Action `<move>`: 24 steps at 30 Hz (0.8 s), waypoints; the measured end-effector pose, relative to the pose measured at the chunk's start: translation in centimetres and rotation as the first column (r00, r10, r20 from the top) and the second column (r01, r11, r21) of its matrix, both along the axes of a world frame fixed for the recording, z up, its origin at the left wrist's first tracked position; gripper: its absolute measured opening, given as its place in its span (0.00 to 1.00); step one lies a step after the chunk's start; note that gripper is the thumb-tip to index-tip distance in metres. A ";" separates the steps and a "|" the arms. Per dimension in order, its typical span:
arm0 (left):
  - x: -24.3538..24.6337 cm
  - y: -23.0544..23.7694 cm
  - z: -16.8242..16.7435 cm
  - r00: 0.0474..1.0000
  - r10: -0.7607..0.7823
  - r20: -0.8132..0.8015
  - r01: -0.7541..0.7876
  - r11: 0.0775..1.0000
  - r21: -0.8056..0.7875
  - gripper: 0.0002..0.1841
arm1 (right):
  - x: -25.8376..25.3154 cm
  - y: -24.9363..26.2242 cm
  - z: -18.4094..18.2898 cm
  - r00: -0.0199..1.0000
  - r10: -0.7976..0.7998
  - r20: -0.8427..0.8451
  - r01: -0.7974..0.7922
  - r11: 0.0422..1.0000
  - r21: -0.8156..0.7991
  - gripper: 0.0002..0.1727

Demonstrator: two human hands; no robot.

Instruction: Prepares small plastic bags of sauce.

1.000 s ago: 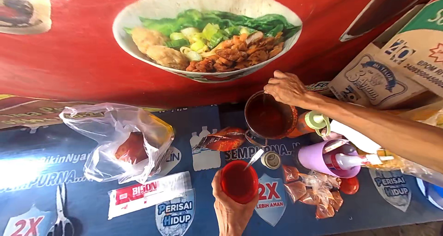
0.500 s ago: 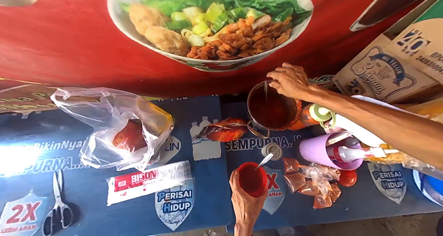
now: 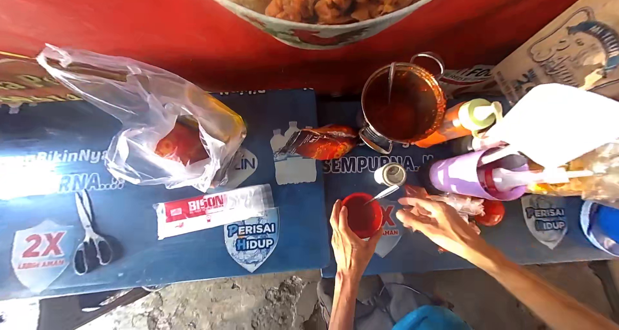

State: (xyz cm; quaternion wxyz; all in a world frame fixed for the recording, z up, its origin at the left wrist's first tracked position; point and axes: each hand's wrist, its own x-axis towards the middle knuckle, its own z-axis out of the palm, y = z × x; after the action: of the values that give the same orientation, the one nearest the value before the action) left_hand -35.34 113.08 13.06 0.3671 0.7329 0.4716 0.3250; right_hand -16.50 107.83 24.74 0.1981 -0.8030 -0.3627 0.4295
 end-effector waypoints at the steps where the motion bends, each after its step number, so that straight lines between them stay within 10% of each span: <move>1: -0.2 0.0 0.1 1.000 -0.013 0.001 0.013 1.000 0.001 0.58 | -1.0 0.0 -1.4 0.997 -0.076 -0.013 0.077 0.995 0.062 0.34; 6: -2.7 -0.4 1.6 0.996 0.027 0.089 -0.032 0.998 0.052 0.61 | -3.3 2.7 -5.7 0.971 -0.189 -0.145 0.235 0.862 0.449 0.19; 14: -12.2 8.0 0.6 0.990 0.142 0.022 -0.142 0.940 0.312 0.48 | -1.3 0.9 -8.3 0.912 -0.070 0.404 -0.304 0.548 0.780 0.13; 24: -15.0 17.7 -1.8 0.915 0.109 -0.388 0.010 0.956 0.293 0.43 | -2.4 -0.3 -9.6 0.961 -0.269 -0.061 0.235 0.682 0.692 0.11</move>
State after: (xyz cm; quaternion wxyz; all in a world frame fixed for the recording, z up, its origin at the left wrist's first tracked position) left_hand -50.36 130.79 11.27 0.1437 0.8170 0.5029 0.2429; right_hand -18.88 107.52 15.11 0.5327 -0.7217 -0.3875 0.2124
